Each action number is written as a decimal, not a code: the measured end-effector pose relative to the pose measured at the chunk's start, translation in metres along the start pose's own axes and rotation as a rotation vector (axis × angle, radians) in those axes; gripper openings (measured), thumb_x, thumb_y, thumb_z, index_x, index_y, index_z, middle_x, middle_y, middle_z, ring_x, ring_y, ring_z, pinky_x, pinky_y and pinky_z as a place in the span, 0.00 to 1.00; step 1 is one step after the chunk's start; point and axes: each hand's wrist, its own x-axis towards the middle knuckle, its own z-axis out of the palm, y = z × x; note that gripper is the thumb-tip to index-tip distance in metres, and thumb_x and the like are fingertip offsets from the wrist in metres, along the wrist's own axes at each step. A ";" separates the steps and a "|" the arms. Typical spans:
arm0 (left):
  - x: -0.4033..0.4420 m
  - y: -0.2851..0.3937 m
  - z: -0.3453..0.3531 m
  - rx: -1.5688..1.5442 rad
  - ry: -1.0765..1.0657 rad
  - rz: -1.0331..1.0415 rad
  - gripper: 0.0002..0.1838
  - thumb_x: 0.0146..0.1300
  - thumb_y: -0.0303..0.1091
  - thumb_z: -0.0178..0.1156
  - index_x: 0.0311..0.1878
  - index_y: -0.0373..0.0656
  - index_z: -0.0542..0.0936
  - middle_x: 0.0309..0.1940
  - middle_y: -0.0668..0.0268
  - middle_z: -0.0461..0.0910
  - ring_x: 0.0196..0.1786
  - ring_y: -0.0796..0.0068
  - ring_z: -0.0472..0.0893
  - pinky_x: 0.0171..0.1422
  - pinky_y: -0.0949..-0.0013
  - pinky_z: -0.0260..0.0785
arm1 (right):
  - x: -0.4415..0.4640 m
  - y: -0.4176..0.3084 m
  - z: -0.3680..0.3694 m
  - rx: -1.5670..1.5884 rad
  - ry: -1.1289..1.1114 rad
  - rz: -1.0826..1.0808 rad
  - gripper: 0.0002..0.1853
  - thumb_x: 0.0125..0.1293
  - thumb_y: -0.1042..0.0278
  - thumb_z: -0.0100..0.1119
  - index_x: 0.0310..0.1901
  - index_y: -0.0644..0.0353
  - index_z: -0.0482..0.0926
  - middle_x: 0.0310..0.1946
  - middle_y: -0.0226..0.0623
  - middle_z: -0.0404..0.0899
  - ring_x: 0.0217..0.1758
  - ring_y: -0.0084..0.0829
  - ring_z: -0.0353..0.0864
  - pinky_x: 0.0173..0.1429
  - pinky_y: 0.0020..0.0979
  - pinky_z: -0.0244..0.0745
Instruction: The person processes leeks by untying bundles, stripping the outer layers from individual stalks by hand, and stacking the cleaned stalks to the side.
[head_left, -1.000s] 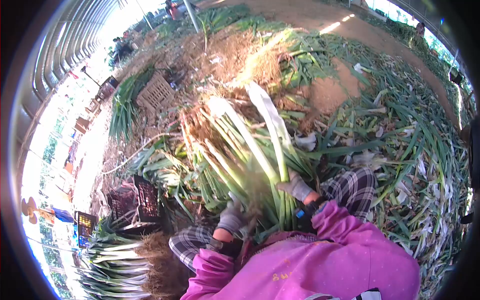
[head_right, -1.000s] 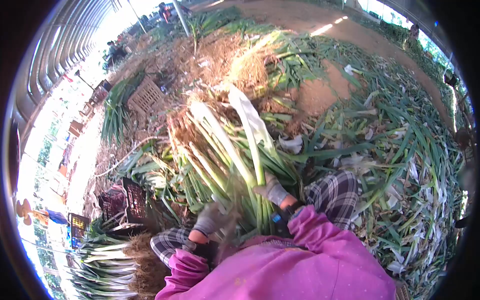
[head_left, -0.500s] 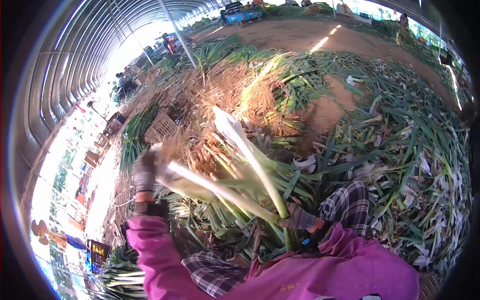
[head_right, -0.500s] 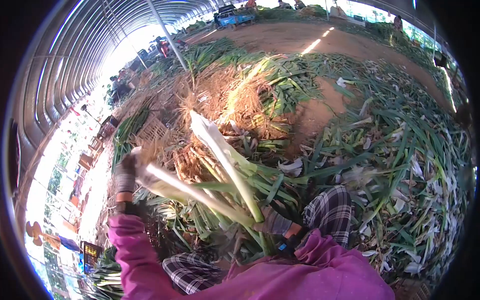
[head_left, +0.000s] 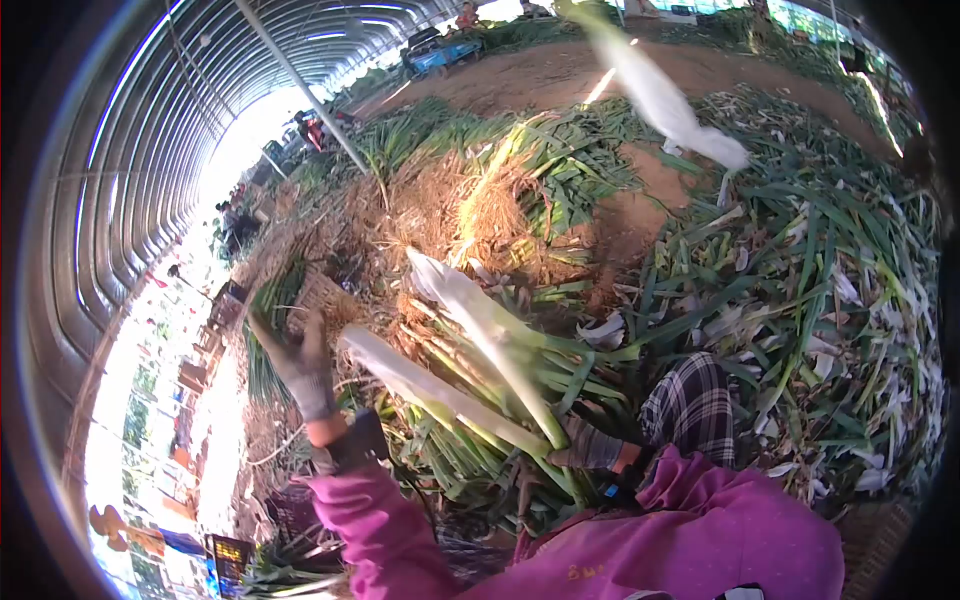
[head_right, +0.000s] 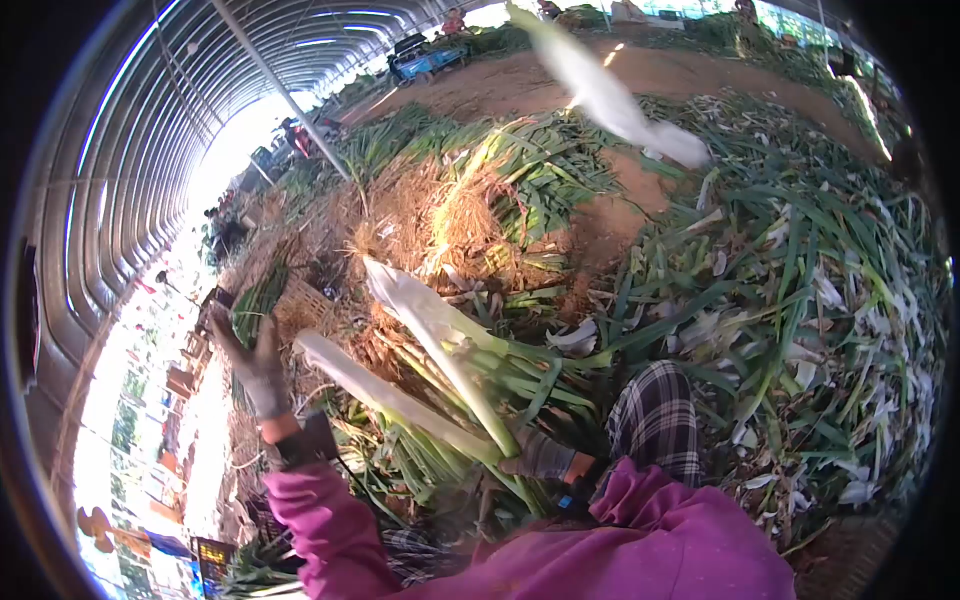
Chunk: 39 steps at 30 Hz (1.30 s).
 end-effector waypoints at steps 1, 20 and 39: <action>-0.015 -0.041 -0.017 0.175 0.078 -0.061 0.43 0.53 0.38 0.65 0.67 0.40 0.51 0.62 0.56 0.60 0.49 0.74 0.75 0.49 0.72 0.69 | -0.001 -0.003 -0.001 0.027 -0.021 -0.005 0.24 0.45 0.65 0.63 0.46 0.62 0.73 0.35 0.39 0.76 0.42 0.32 0.73 0.48 0.32 0.66; -0.028 -0.136 -0.192 -0.586 -0.344 -0.468 0.20 0.61 0.39 0.55 0.51 0.37 0.68 0.45 0.61 0.76 0.45 0.70 0.77 0.49 0.67 0.74 | -0.018 0.068 0.056 0.600 -0.452 0.150 0.23 0.45 0.69 0.63 0.47 0.60 0.73 0.35 0.33 0.77 0.40 0.25 0.75 0.47 0.28 0.70; -0.034 0.006 0.001 -1.223 -0.808 -0.846 0.35 0.58 0.50 0.56 0.63 0.40 0.59 0.52 0.55 0.71 0.49 0.64 0.76 0.47 0.62 0.75 | -0.009 0.047 0.037 0.868 -0.581 0.156 0.21 0.45 0.77 0.57 0.46 0.61 0.72 0.36 0.29 0.75 0.41 0.21 0.71 0.48 0.27 0.69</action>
